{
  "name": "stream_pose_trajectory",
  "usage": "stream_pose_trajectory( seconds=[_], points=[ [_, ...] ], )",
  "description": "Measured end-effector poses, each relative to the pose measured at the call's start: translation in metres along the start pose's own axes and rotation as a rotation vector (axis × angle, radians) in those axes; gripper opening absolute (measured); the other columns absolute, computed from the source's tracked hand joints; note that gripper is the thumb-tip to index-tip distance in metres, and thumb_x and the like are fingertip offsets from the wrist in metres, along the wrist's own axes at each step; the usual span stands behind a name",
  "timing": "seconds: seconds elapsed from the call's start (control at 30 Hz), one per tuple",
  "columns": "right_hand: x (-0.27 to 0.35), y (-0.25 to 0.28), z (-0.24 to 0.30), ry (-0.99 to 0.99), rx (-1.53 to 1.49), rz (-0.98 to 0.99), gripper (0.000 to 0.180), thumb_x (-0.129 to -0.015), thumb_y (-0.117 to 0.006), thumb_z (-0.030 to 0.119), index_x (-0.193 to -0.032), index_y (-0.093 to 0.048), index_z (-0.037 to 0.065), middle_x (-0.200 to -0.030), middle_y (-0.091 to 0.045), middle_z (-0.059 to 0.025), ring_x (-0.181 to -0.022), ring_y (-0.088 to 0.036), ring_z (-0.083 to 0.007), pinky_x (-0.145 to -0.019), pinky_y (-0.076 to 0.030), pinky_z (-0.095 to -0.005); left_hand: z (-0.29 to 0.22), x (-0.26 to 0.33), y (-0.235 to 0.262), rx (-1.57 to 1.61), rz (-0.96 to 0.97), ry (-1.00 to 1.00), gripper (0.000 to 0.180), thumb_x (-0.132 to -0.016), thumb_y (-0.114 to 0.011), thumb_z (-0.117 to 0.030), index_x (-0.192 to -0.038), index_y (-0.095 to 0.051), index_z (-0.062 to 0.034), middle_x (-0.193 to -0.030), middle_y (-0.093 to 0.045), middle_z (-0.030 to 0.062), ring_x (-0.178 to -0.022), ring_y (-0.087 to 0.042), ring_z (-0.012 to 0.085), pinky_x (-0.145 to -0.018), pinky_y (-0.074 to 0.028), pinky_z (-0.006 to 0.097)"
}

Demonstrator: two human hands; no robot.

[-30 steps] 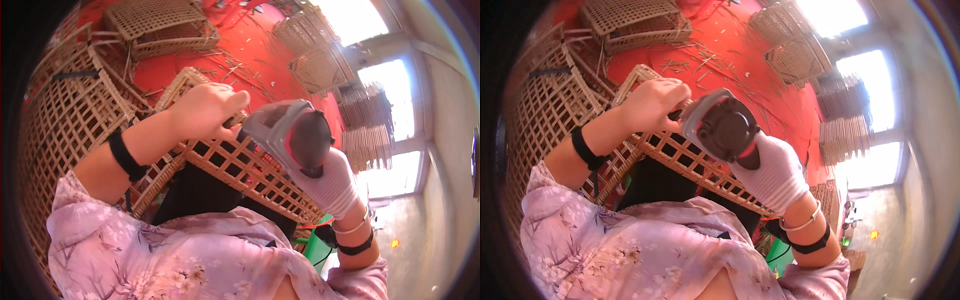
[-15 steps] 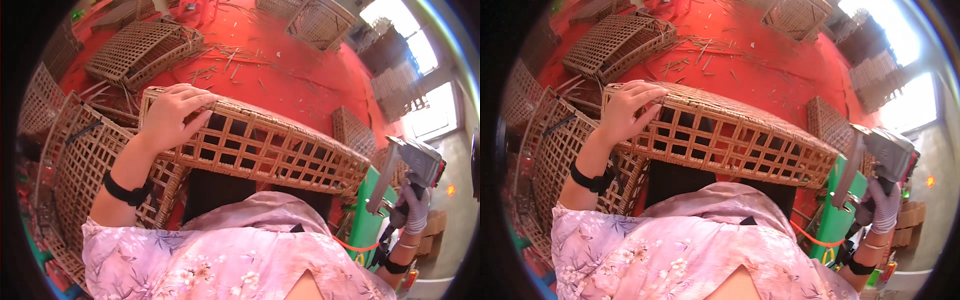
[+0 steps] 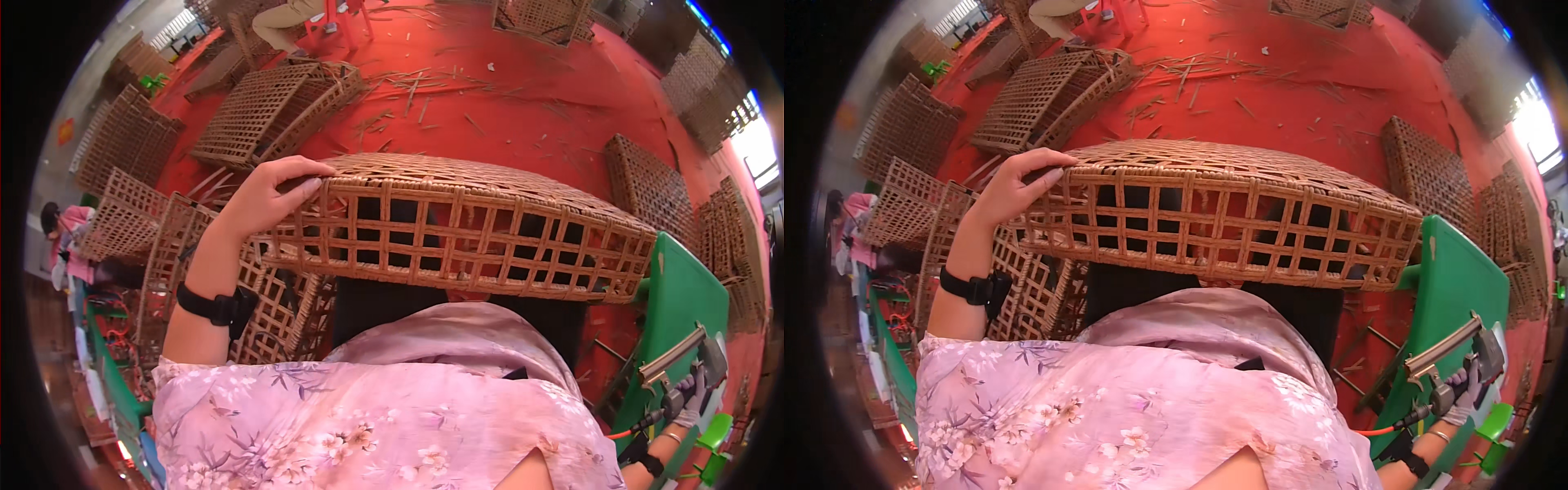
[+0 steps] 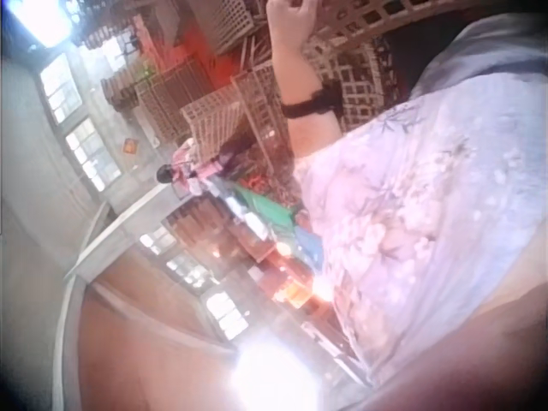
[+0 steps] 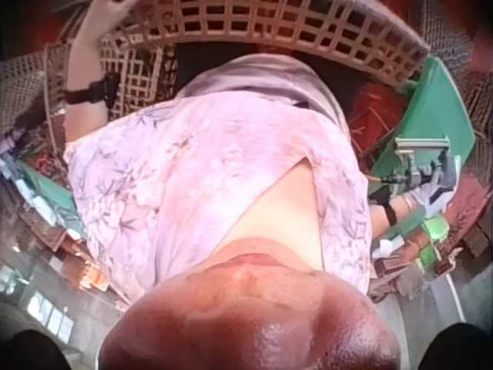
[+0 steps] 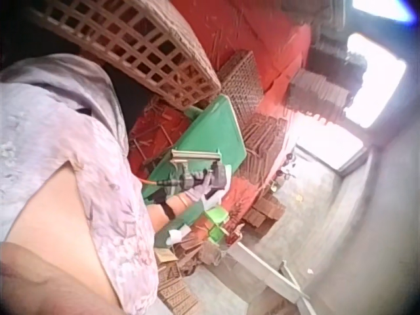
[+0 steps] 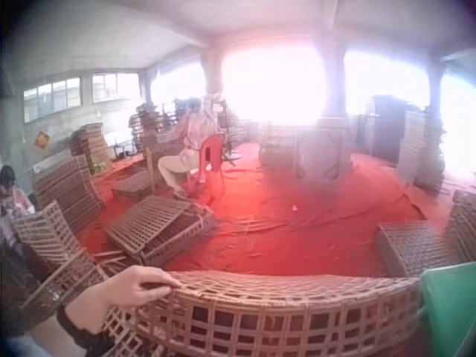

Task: Assembling and securing components of a wicker furniture piece using a pneumatic staple gun and hand tools.

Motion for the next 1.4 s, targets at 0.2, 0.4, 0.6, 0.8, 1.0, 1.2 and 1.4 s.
stream_pose_trajectory(
  seconds=[0.2,0.4,0.6,0.8,1.0,1.2,1.4],
  points=[
    [-0.002,-0.019,-0.007,0.075,-0.046,-0.056,0.038,-0.093,-0.064,0.032,-0.121,-0.058,0.007,-0.063,-0.039,0.0043,-0.050,-0.040,-0.0069,-0.047,-0.038,-0.0215,0.018,-0.005,0.000,0.224,0.176,0.251,0.028,-0.089,-0.066,-0.009,-0.117,-0.067,-0.0046,-0.107,-0.067,0.0020,-0.095,-0.060,0.0084,-0.082,-0.049,0.025],
    [-0.042,-0.033,-0.019,-0.099,-0.027,0.006,0.030,-0.094,-0.063,0.034,-0.114,-0.060,0.013,-0.063,-0.038,0.0083,-0.050,-0.040,-0.0033,-0.046,-0.037,-0.0180,0.027,-0.009,0.005,0.299,0.254,0.334,0.030,-0.088,-0.068,-0.007,-0.117,-0.066,-0.0015,-0.109,-0.068,0.0041,-0.098,-0.061,0.0090,-0.087,-0.049,0.025],
    [-0.064,-0.027,-0.032,-0.082,-0.084,-0.035,0.032,-0.092,-0.066,0.029,-0.112,-0.059,0.005,-0.065,-0.037,0.0067,-0.053,-0.038,-0.0026,-0.047,-0.034,-0.0163,0.027,-0.013,0.006,0.233,0.236,0.362,0.029,-0.085,-0.070,-0.008,-0.114,-0.068,-0.0013,-0.106,-0.069,0.0041,-0.097,-0.062,0.0092,-0.086,-0.049,0.025],
    [-0.075,-0.017,-0.033,-0.060,-0.051,-0.028,0.036,-0.090,-0.068,0.030,-0.115,-0.058,0.006,-0.066,-0.040,0.0063,-0.054,-0.039,-0.0029,-0.048,-0.035,-0.0155,0.029,-0.011,0.004,0.269,0.237,0.369,0.029,-0.084,-0.072,-0.011,-0.111,-0.069,-0.0013,-0.103,-0.070,0.0048,-0.095,-0.062,0.0097,-0.085,-0.050,0.026],
    [-0.056,-0.029,-0.017,0.043,0.170,-0.023,0.035,-0.088,-0.068,0.033,-0.113,-0.057,0.011,-0.073,-0.049,0.0006,-0.061,-0.048,-0.0086,-0.055,-0.045,-0.0204,0.024,-0.011,0.002,0.180,0.240,0.270,0.028,-0.083,-0.072,-0.012,-0.109,-0.070,-0.0007,-0.104,-0.069,0.0050,-0.095,-0.062,0.0112,-0.084,-0.051,0.027],
    [-0.043,-0.018,0.003,0.042,0.807,-0.282,0.071,-0.081,-0.064,0.056,-0.133,-0.053,0.008,-0.115,-0.061,-0.0150,-0.100,-0.061,-0.0273,-0.087,-0.050,-0.0385,-0.009,0.003,-0.012,-0.316,-0.113,-0.201,0.037,-0.090,-0.060,-0.017,-0.125,-0.056,-0.0038,-0.119,-0.063,0.0121,-0.116,-0.057,0.0269,-0.102,-0.041,0.039],
    [0.013,-0.108,0.061,0.145,1.650,-0.506,0.073,-0.076,-0.064,0.062,-0.117,-0.062,0.001,-0.112,-0.065,-0.0217,-0.106,-0.061,-0.0342,-0.093,-0.045,-0.0390,-0.010,0.012,-0.009,-0.626,-0.069,-0.187,0.046,-0.094,-0.056,-0.035,-0.130,-0.052,-0.0051,-0.131,-0.055,0.0152,-0.125,-0.049,0.0317,-0.108,-0.033,0.042]
  ],
)
Point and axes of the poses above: each hand's wrist, its own x-axis away from the middle knuckle, its own y-axis out of the back of the hand, z = x × y, the point moved 7 cm from there along -x, towards the middle knuckle
